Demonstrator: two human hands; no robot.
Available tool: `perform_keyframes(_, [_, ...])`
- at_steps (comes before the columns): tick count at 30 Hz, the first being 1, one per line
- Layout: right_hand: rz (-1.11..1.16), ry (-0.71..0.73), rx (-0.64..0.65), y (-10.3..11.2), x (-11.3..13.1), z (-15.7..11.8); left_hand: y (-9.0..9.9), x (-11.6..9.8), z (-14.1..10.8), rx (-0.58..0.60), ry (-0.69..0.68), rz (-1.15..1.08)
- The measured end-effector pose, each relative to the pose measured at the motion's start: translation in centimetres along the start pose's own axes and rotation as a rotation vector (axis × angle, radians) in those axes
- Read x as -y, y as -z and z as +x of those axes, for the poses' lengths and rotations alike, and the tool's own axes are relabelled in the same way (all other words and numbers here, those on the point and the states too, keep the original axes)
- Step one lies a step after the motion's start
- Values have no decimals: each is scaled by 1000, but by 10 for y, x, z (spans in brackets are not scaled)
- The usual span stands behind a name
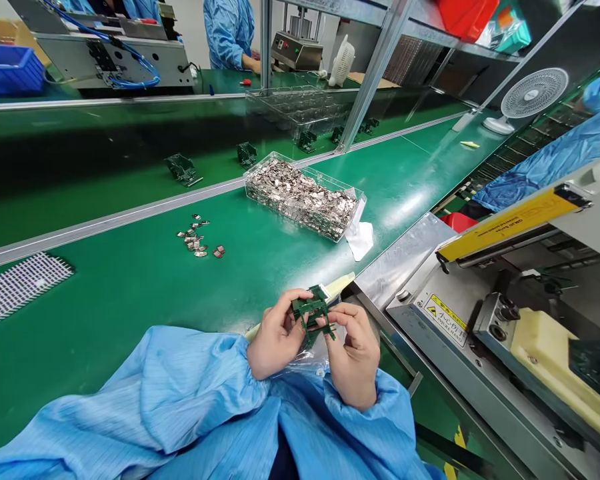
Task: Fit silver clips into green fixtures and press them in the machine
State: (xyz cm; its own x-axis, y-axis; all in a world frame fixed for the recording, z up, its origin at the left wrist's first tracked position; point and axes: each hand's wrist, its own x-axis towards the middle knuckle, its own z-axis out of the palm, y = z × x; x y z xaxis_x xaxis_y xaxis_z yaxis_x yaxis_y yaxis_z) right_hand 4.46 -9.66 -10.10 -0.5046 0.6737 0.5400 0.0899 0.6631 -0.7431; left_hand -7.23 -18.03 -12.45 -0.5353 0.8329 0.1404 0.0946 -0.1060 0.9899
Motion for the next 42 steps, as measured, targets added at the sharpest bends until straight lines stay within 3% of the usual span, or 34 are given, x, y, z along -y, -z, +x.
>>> perform_keyframes(8, [-72,-7,38,-8,0,-6,-1,-6,0,1,17,31])
perform_keyframes(15, [-101,-78,11,-10,6,-6,0,-8,-2,71,3,-2])
perform_keyframes(19, [-15,-204,20,-11,2,-6,0,-6,-3,98,-11,11])
perform_keyframes(23, [227,-365,44,-8,-8,-7,1,-4,-2,120,26,-5])
perform_keyframes(27, [312,-302,141,16,-13,-7,1,-17,1,143,90,-13])
perform_keyframes(30, [229,-118,326,49,-7,-5,-3,-42,4,338,99,59])
perform_keyframes(33, [209,11,335,92,1,-6,-12,-71,16,597,21,172])
perform_keyframes(35, [191,18,224,124,1,-13,-27,-86,36,766,-47,209])
perform_keyframes(37, [112,-43,-20,160,-4,-25,-56,-98,60,873,-139,230])
perform_keyframes(41, [-82,-162,-906,232,-24,-55,-158,-114,102,882,-498,257])
perform_keyframes(42, [-97,-213,-1056,248,-30,-60,-187,-115,110,878,-579,253])
